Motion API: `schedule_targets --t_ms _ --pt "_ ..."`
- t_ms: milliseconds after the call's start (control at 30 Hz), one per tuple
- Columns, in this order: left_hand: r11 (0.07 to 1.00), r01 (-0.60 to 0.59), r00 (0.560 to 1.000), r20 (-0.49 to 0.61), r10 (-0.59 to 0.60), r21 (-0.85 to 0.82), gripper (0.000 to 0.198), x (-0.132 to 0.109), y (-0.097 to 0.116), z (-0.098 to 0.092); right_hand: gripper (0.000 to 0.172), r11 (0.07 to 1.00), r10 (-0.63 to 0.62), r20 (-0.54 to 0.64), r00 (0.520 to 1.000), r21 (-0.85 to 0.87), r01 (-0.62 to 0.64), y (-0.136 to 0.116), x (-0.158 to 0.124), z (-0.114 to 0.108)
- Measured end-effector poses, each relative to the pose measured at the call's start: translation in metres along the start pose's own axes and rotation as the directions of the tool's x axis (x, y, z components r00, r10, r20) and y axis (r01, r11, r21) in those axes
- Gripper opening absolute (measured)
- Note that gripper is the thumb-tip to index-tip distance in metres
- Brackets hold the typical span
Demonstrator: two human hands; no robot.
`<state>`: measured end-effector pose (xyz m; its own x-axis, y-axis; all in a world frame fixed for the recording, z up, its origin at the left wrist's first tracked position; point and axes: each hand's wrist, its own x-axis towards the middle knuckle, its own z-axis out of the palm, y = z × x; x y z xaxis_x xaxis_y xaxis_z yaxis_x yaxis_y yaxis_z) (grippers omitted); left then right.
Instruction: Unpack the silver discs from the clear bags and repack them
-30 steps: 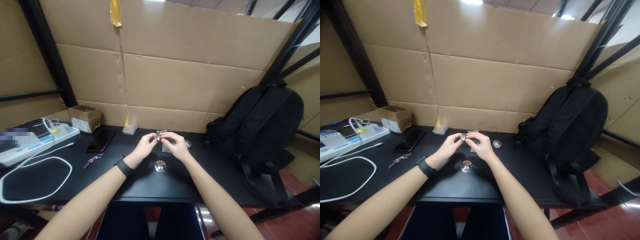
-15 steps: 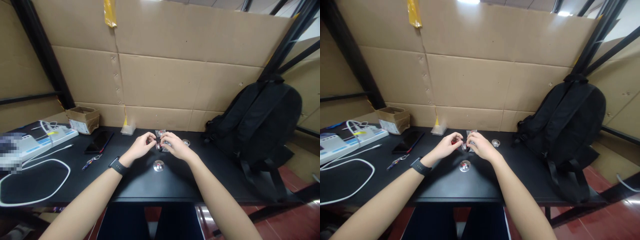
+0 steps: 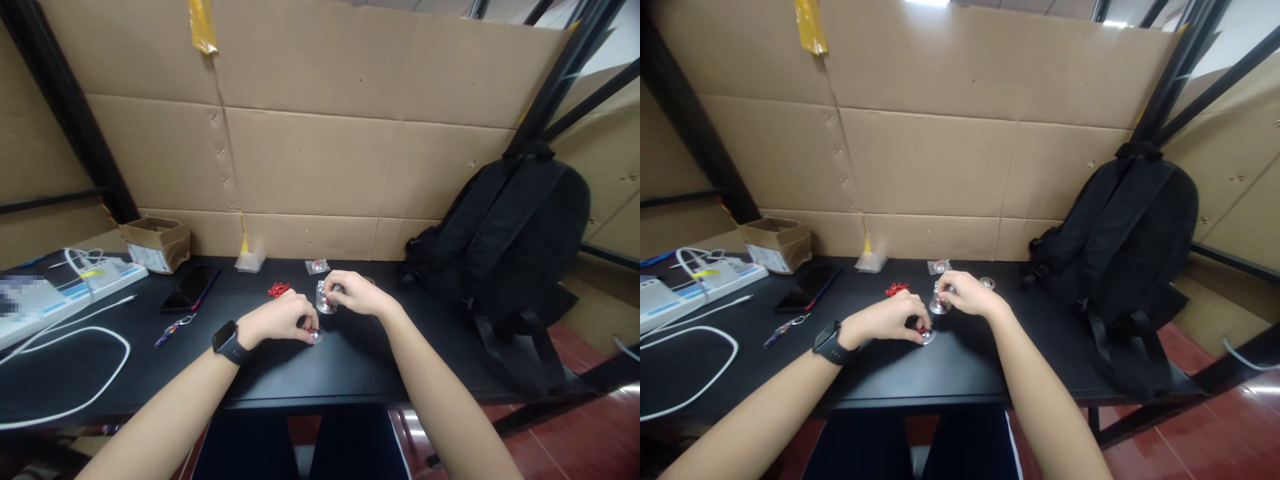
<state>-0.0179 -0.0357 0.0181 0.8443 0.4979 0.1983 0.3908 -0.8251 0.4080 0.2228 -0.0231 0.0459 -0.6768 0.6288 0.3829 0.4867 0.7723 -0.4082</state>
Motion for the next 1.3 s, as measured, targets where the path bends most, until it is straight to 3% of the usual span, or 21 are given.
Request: schedule_targets --t_ms 167,400,633,733,833,1033,1167,1300 --pt "1.000 -0.026 0.999 -0.034 0.026 -0.018 0.010 0.000 -0.005 0.001 0.006 0.999 0.020 0.004 1.000 0.024 -0.020 -0.004 -0.001 -0.003" --pt "0.995 0.089 0.982 -0.171 -0.081 0.037 0.011 -0.002 -0.007 -0.005 0.006 0.997 0.063 -0.022 0.998 0.036 -0.062 -0.004 -0.001 -0.003" --pt "0.977 0.210 0.899 -0.397 -0.185 0.021 0.015 -0.003 -0.005 -0.016 0.007 0.996 0.089 -0.009 0.996 0.032 -0.089 -0.005 -0.002 -0.006" --pt "0.966 0.244 0.855 -0.451 -0.255 -0.082 0.017 -0.002 -0.008 -0.015 0.006 0.991 0.124 -0.055 0.991 0.052 -0.121 -0.004 -0.003 -0.008" --pt "0.934 0.214 0.825 -0.459 -0.330 -0.287 0.019 0.001 -0.013 -0.010 0.006 0.992 0.114 -0.172 0.978 0.072 -0.103 -0.002 -0.002 -0.008" --pt "0.814 0.115 0.793 -0.442 -0.420 -0.569 0.023 0.010 -0.020 0.002 0.009 0.983 0.114 -0.417 0.902 0.182 -0.040 -0.005 0.007 0.002" --pt "0.723 0.073 0.787 -0.406 -0.466 -0.687 0.028 0.013 -0.017 0.005 0.013 0.966 0.143 -0.470 0.871 0.259 -0.018 -0.011 0.013 0.014" --pt "0.635 0.069 0.771 -0.363 -0.524 -0.769 0.030 0.014 -0.012 0.004 0.014 0.963 0.139 -0.467 0.873 0.271 -0.009 -0.012 0.016 0.023"
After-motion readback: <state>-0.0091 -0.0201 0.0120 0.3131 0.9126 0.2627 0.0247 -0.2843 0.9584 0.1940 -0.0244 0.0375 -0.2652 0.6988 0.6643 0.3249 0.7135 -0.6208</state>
